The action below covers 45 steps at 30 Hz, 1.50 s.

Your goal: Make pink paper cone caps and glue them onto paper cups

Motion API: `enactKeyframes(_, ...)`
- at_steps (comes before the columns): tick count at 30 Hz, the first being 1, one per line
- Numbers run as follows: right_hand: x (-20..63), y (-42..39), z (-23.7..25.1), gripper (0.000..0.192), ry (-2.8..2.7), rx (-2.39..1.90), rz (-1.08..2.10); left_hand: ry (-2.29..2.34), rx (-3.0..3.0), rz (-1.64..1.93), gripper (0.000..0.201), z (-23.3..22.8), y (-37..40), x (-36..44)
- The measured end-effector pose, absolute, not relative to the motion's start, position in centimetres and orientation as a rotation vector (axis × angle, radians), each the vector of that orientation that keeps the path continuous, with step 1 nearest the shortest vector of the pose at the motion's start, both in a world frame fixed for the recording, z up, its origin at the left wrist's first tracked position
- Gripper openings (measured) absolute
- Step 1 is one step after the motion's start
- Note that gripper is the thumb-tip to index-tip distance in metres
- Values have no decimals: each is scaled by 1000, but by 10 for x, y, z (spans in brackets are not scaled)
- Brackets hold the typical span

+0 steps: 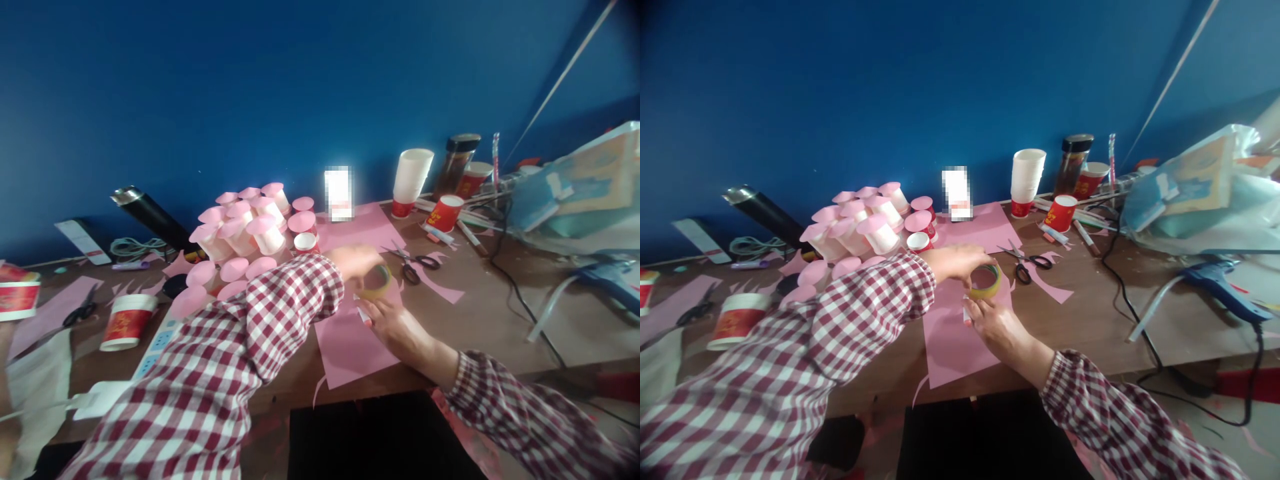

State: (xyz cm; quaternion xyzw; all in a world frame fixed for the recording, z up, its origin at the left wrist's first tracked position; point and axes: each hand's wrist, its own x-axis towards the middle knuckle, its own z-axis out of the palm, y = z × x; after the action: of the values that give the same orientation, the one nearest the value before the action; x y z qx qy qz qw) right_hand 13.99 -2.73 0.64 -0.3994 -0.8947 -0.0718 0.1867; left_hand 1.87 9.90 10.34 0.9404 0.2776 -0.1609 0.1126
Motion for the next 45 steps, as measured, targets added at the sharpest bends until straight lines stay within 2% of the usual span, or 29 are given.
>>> enactKeyframes(14, 151, -36, 27, 27, -2557, -1072, -182, 849, 2772, -520, 72, 115, 90, 23)
enactKeyframes(26, 181, -42, 26, 30, -2505, -986, -167, 807, 2789, -493, 79, 103, 100, 21)
enactKeyframes(34, 196, -40, 28, 28, -2438, -1135, -99, 791, 2764, -447, 82, 101, 103, 21)
enactKeyframes(41, 219, -37, 28, 25, -2048, -1266, 61, 831, 2791, -498, 76, 111, 96, 23)
enactKeyframes(45, 229, -42, 27, 24, -1927, -1275, 56, 843, 2786, -529, 79, 113, 96, 25)
